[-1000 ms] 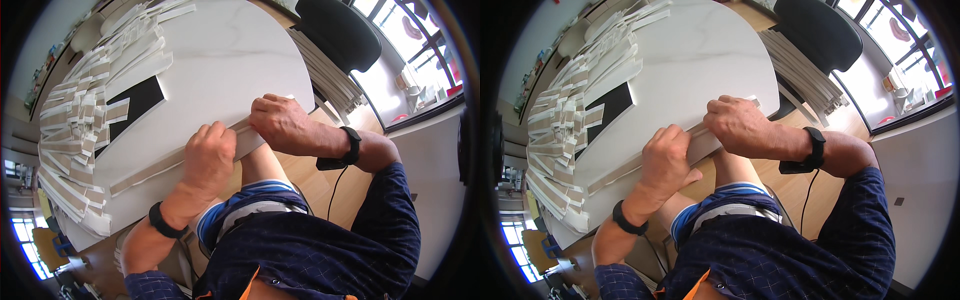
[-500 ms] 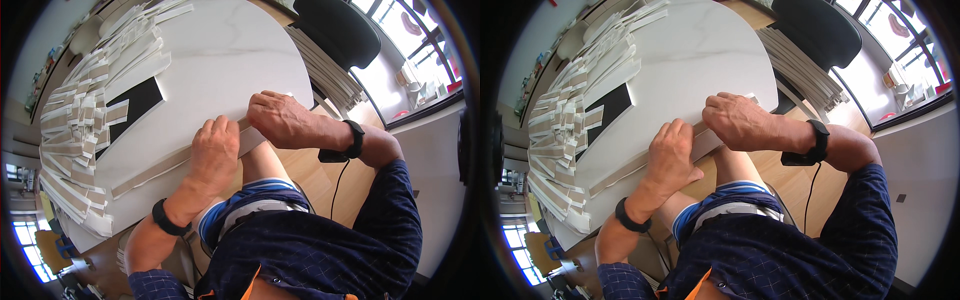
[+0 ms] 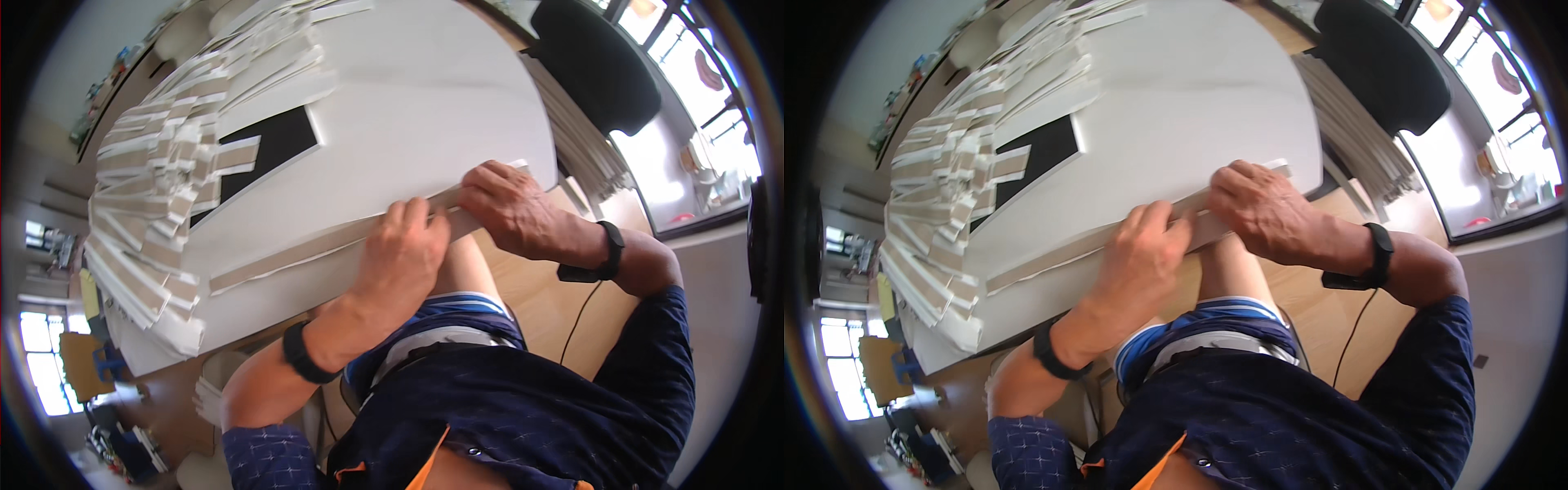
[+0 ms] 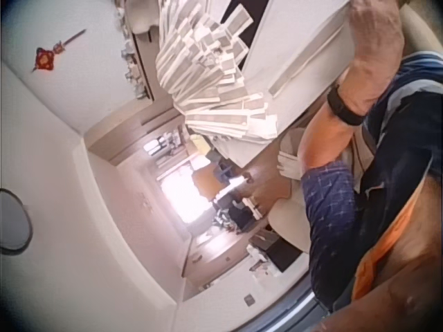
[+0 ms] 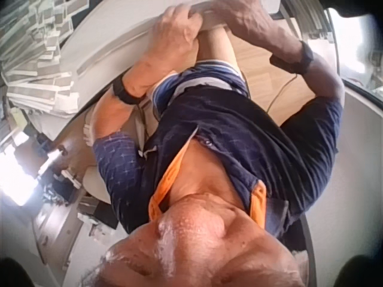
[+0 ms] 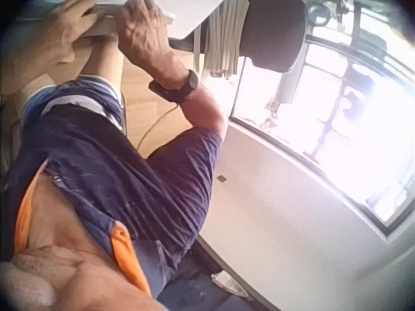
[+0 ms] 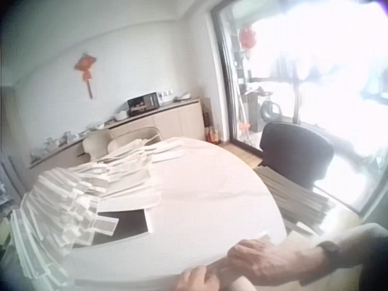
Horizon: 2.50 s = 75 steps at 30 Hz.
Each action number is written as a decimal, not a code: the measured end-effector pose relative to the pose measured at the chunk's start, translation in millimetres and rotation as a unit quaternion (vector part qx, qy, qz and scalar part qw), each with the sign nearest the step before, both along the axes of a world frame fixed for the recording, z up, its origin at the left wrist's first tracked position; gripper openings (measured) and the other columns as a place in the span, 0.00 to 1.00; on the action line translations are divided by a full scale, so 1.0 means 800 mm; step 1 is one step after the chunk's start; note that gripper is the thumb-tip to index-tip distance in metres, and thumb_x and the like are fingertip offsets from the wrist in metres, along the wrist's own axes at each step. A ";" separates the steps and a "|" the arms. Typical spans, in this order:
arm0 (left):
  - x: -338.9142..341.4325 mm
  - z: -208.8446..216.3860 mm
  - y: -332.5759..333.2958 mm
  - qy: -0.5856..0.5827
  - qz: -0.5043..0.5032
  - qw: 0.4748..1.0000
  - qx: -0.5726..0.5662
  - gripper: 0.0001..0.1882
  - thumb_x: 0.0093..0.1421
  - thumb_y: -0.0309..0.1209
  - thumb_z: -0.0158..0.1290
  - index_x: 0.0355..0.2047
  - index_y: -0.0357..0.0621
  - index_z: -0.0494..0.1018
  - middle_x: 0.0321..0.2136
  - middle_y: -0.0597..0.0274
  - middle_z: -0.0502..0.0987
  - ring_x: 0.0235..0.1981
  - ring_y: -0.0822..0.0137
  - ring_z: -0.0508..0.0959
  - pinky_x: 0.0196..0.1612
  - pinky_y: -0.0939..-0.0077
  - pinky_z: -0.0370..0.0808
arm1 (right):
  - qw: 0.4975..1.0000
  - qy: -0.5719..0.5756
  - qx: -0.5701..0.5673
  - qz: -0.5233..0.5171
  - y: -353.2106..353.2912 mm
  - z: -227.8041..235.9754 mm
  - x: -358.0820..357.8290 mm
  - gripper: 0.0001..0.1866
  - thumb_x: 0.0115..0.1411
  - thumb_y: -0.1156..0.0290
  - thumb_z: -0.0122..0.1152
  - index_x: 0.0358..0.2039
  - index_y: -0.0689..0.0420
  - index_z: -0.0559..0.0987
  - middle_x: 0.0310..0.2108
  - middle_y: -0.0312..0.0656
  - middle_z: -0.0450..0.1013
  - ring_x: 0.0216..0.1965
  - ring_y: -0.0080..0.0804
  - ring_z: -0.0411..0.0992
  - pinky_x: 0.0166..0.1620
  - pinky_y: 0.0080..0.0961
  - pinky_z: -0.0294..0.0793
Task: The person folds and presses several white blind slats along a pre-creased line by hand on a white table.
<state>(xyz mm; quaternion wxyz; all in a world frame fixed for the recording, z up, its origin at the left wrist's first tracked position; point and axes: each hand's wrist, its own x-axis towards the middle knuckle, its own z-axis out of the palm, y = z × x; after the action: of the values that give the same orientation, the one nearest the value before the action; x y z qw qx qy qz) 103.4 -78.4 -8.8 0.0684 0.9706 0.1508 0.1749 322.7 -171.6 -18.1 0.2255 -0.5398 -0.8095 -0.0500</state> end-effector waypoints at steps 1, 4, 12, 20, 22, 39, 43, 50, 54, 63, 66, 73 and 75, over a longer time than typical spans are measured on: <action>-0.003 -0.001 0.000 0.003 0.001 1.000 -0.001 0.20 0.55 0.21 0.58 0.50 0.37 0.79 0.40 0.52 0.75 0.45 0.49 0.79 0.49 0.57 0.81 | 1.000 0.019 0.011 0.012 0.001 0.002 0.001 0.09 0.56 0.76 0.63 0.38 0.60 0.77 0.37 0.45 0.71 0.39 0.44 0.72 0.42 0.40 0.75; -0.008 0.008 0.000 0.024 0.003 0.999 -0.034 0.30 0.46 0.22 0.67 0.53 0.39 0.79 0.42 0.52 0.74 0.47 0.49 0.78 0.50 0.57 0.80 | 0.997 0.017 -0.045 -0.057 -0.004 0.012 0.014 0.08 0.54 0.76 0.65 0.35 0.58 0.76 0.36 0.44 0.72 0.37 0.45 0.73 0.41 0.40 0.76; -0.007 0.013 -0.002 0.058 -0.002 0.998 -0.037 0.40 0.39 0.29 0.77 0.55 0.44 0.77 0.46 0.50 0.74 0.48 0.48 0.78 0.51 0.55 0.79 | 0.998 -0.050 -0.027 -0.015 -0.006 0.001 0.035 0.08 0.55 0.72 0.65 0.29 0.59 0.73 0.34 0.45 0.70 0.37 0.43 0.71 0.44 0.38 0.75; -0.006 0.014 -0.002 0.058 -0.011 0.998 -0.036 0.42 0.40 0.31 0.77 0.59 0.46 0.77 0.46 0.50 0.72 0.48 0.48 0.77 0.52 0.55 0.78 | 0.998 -0.015 -0.021 -0.049 -0.021 -0.001 0.044 0.08 0.58 0.73 0.64 0.28 0.59 0.72 0.30 0.43 0.69 0.33 0.43 0.70 0.40 0.39 0.75; -0.007 0.015 -0.003 0.057 -0.011 0.998 -0.025 0.43 0.40 0.31 0.77 0.60 0.46 0.77 0.46 0.50 0.72 0.48 0.47 0.77 0.51 0.55 0.78 | 0.999 -0.025 -0.017 -0.031 -0.026 0.006 0.045 0.08 0.58 0.75 0.64 0.28 0.59 0.72 0.30 0.43 0.69 0.32 0.43 0.71 0.39 0.40 0.75; -0.005 0.017 -0.001 0.091 -0.014 0.996 -0.018 0.45 0.42 0.36 0.76 0.63 0.51 0.75 0.45 0.50 0.70 0.47 0.48 0.74 0.49 0.54 0.77 | 0.997 0.025 -0.011 -0.076 -0.076 0.013 0.051 0.28 0.55 0.74 0.78 0.58 0.52 0.83 0.45 0.42 0.73 0.47 0.38 0.74 0.48 0.37 0.78; -0.001 0.022 -0.006 0.112 -0.009 0.994 -0.009 0.45 0.43 0.37 0.76 0.65 0.52 0.75 0.46 0.49 0.70 0.47 0.48 0.74 0.50 0.54 0.77 | 0.996 -0.005 -0.029 -0.086 -0.077 0.004 0.042 0.25 0.58 0.75 0.75 0.57 0.49 0.84 0.45 0.41 0.72 0.47 0.38 0.74 0.48 0.36 0.78; -0.006 0.014 -0.018 0.114 0.014 0.993 0.028 0.45 0.45 0.37 0.75 0.67 0.52 0.73 0.47 0.49 0.70 0.50 0.47 0.75 0.53 0.55 0.77 | 0.998 -0.018 -0.022 -0.060 -0.081 0.003 0.043 0.22 0.60 0.77 0.64 0.56 0.51 0.84 0.48 0.43 0.73 0.49 0.39 0.74 0.51 0.36 0.78; -0.026 -0.001 -0.012 0.022 0.005 0.998 -0.061 0.45 0.50 0.36 0.73 0.69 0.47 0.70 0.51 0.49 0.73 0.53 0.46 0.77 0.55 0.53 0.77 | 0.994 -0.039 -0.042 -0.092 -0.085 0.012 0.037 0.23 0.59 0.77 0.69 0.56 0.50 0.84 0.48 0.42 0.73 0.50 0.40 0.74 0.51 0.38 0.77; -0.056 -0.007 -0.022 0.022 -0.026 0.999 0.004 0.31 0.60 0.30 0.65 0.65 0.47 0.76 0.65 0.40 0.75 0.67 0.40 0.73 0.68 0.54 0.72 | 0.991 0.019 -0.034 -0.129 -0.071 0.041 0.018 0.16 0.55 0.76 0.74 0.46 0.57 0.86 0.44 0.43 0.77 0.49 0.41 0.76 0.51 0.36 0.79; -0.055 0.001 -0.019 0.021 -0.025 0.999 0.011 0.28 0.60 0.26 0.64 0.63 0.46 0.78 0.63 0.41 0.76 0.65 0.42 0.75 0.65 0.56 0.76 | 0.993 0.111 -0.006 -0.027 -0.039 0.015 -0.005 0.15 0.55 0.78 0.72 0.44 0.58 0.86 0.44 0.44 0.77 0.48 0.40 0.76 0.49 0.36 0.79; -0.063 0.022 0.056 -0.080 0.040 0.983 -0.158 0.10 0.58 0.17 0.59 0.40 0.38 0.81 0.40 0.52 0.81 0.43 0.48 0.82 0.48 0.55 0.80 | 0.999 -0.004 -0.049 -0.014 -0.012 0.004 -0.039 0.23 0.60 0.66 0.74 0.56 0.53 0.82 0.50 0.40 0.70 0.51 0.39 0.71 0.51 0.38 0.76; -0.063 0.024 0.082 -0.064 0.026 0.993 -0.096 0.06 0.58 0.20 0.62 0.36 0.39 0.81 0.36 0.53 0.81 0.39 0.48 0.81 0.44 0.57 0.79 | 0.999 -0.002 -0.052 -0.011 -0.013 0.005 -0.041 0.24 0.60 0.66 0.74 0.57 0.53 0.82 0.50 0.40 0.70 0.50 0.39 0.71 0.50 0.38 0.76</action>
<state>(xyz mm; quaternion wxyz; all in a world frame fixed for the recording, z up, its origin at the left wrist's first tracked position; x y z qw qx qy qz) 53.2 -12.8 10.5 0.1656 0.9421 0.1878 0.2229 289.9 -182.0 -14.0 0.1949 -0.5595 -0.8055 -0.0112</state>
